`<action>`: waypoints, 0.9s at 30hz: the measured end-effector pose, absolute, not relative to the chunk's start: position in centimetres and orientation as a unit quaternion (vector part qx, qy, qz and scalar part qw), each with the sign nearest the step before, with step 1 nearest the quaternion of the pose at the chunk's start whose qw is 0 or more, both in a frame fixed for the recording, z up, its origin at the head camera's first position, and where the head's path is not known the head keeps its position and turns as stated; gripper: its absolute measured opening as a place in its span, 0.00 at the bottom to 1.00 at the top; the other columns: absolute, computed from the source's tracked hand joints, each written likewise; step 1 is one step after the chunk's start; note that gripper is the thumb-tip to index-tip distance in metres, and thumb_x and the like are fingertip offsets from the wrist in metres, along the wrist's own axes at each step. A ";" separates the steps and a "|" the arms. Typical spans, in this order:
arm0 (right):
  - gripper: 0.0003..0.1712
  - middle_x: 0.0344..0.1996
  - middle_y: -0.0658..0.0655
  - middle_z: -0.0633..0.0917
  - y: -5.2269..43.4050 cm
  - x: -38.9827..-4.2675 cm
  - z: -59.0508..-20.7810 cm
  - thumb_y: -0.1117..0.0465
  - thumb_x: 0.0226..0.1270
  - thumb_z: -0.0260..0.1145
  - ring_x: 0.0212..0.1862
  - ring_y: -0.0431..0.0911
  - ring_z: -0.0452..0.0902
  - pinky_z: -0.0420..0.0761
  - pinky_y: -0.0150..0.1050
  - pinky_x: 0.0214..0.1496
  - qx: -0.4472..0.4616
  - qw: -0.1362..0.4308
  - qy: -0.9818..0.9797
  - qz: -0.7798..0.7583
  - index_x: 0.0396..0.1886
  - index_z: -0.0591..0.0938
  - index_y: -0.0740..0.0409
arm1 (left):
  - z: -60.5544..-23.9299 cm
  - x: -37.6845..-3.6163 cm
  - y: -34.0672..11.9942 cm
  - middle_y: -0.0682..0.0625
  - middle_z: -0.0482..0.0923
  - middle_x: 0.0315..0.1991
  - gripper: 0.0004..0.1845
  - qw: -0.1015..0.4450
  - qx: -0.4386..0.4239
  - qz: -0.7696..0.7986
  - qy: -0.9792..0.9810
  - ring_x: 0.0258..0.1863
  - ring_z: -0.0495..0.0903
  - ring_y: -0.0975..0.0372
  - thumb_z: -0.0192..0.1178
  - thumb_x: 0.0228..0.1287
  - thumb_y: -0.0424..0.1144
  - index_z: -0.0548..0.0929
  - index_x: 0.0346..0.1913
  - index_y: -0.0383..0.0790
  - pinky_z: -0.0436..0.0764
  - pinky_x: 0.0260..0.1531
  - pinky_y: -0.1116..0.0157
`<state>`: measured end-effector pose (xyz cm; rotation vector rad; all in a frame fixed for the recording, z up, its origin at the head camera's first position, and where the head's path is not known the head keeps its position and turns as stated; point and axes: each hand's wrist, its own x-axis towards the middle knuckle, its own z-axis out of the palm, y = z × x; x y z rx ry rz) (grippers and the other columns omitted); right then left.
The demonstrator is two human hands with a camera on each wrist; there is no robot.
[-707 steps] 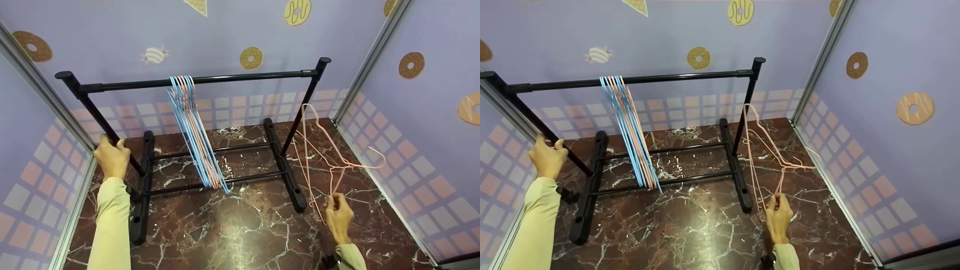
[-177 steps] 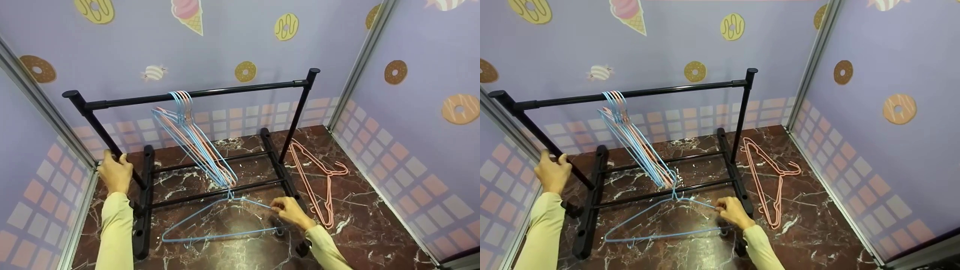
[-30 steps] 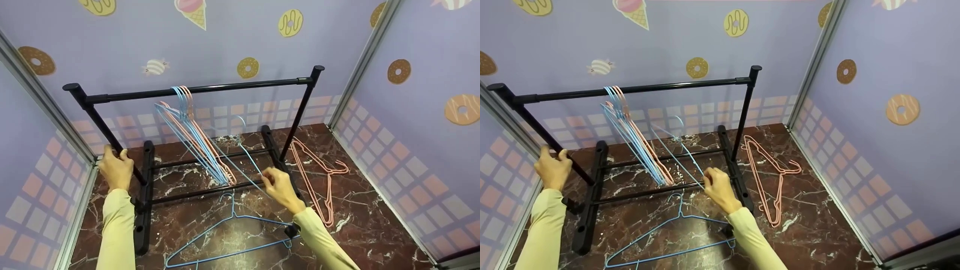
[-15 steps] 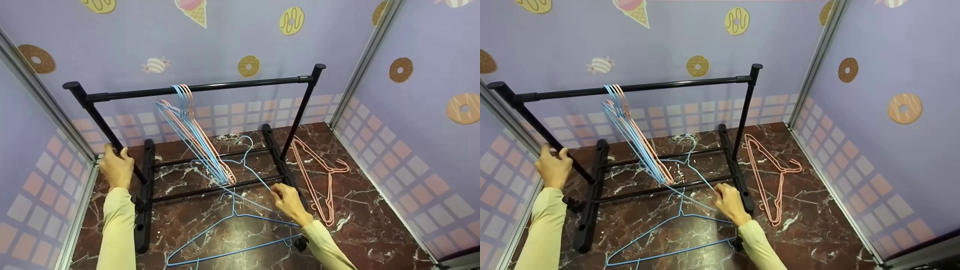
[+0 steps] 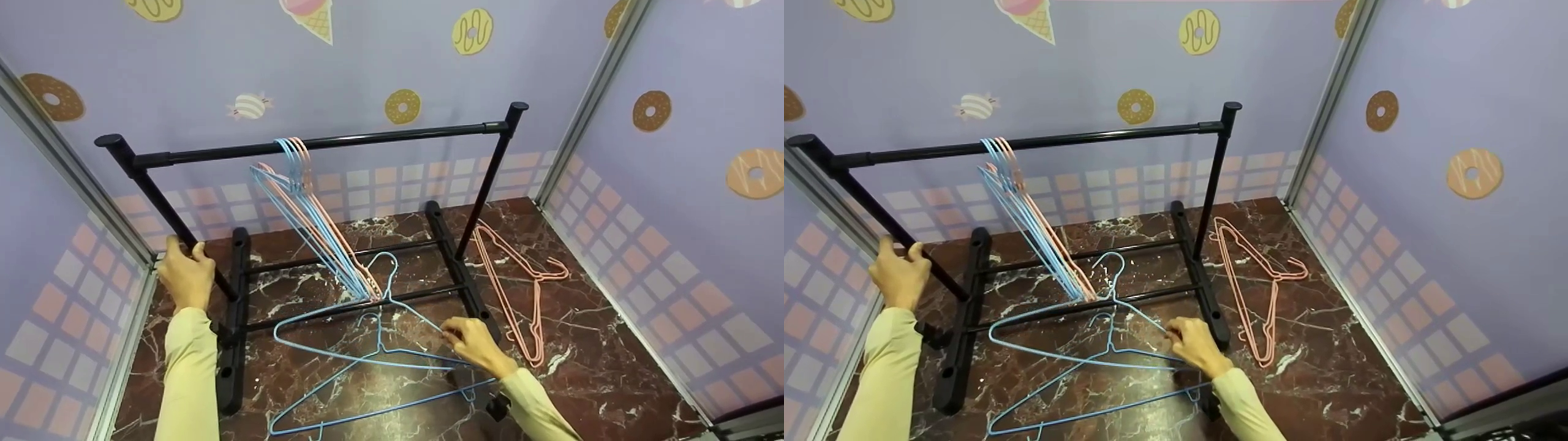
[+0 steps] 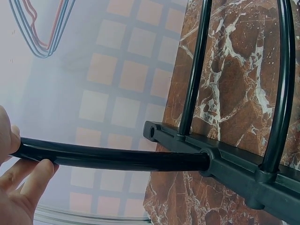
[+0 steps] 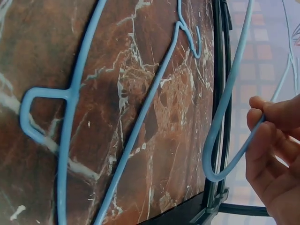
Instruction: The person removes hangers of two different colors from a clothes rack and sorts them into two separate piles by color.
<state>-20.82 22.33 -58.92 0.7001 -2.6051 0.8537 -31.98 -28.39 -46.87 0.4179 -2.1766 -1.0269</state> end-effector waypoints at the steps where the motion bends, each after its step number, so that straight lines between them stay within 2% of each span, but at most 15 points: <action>1: 0.04 0.25 0.51 0.86 22.4 -20.8 -59.0 0.71 0.57 0.69 0.25 0.38 0.76 0.76 0.36 0.30 0.250 0.152 -0.909 0.296 0.30 0.86 0.60 | -46.8 -32.0 -28.4 0.26 0.83 0.44 0.14 0.343 0.160 -0.395 -0.837 0.50 0.77 0.27 0.60 0.68 0.35 0.75 0.50 0.29 0.72 0.54 0.37; 9: 0.04 0.22 0.51 0.84 22.4 -20.0 -60.1 0.71 0.55 0.69 0.24 0.38 0.76 0.76 0.36 0.29 0.284 0.139 -0.909 0.271 0.27 0.84 0.59 | -46.9 -32.1 -28.5 0.25 0.82 0.44 0.14 0.350 0.158 -0.390 -0.837 0.51 0.77 0.27 0.60 0.68 0.35 0.75 0.50 0.29 0.72 0.54 0.36; 12: 0.06 0.21 0.50 0.83 22.5 -19.6 -60.5 0.70 0.54 0.69 0.23 0.37 0.73 0.74 0.34 0.27 0.293 0.116 -0.911 0.267 0.24 0.82 0.57 | -47.1 -32.1 -28.5 0.24 0.82 0.44 0.14 0.350 0.158 -0.388 -0.838 0.50 0.77 0.26 0.60 0.68 0.35 0.75 0.50 0.29 0.72 0.53 0.36; 19: 0.05 0.22 0.48 0.86 22.8 -19.0 -61.1 0.69 0.54 0.68 0.25 0.36 0.74 0.75 0.35 0.29 0.298 0.055 -0.919 0.252 0.24 0.85 0.55 | -47.1 -32.1 -28.6 0.23 0.82 0.42 0.14 0.358 0.156 -0.380 -0.839 0.48 0.76 0.25 0.61 0.67 0.35 0.75 0.49 0.29 0.72 0.51 0.35; 23: 0.05 0.23 0.50 0.87 22.9 -18.9 -61.2 0.68 0.55 0.68 0.27 0.40 0.79 0.79 0.38 0.32 0.297 0.040 -0.924 0.236 0.25 0.85 0.54 | -47.0 -32.0 -28.6 0.23 0.82 0.42 0.14 0.356 0.155 -0.381 -0.839 0.49 0.76 0.25 0.61 0.68 0.35 0.75 0.49 0.29 0.71 0.52 0.36; 27: 0.04 0.25 0.50 0.88 22.7 -19.0 -61.5 0.68 0.54 0.69 0.28 0.44 0.83 0.81 0.40 0.33 0.298 0.052 -0.925 0.230 0.27 0.87 0.55 | -46.9 -32.0 -28.4 0.24 0.82 0.43 0.14 0.349 0.160 -0.385 -0.839 0.50 0.76 0.25 0.60 0.68 0.36 0.75 0.50 0.30 0.70 0.54 0.36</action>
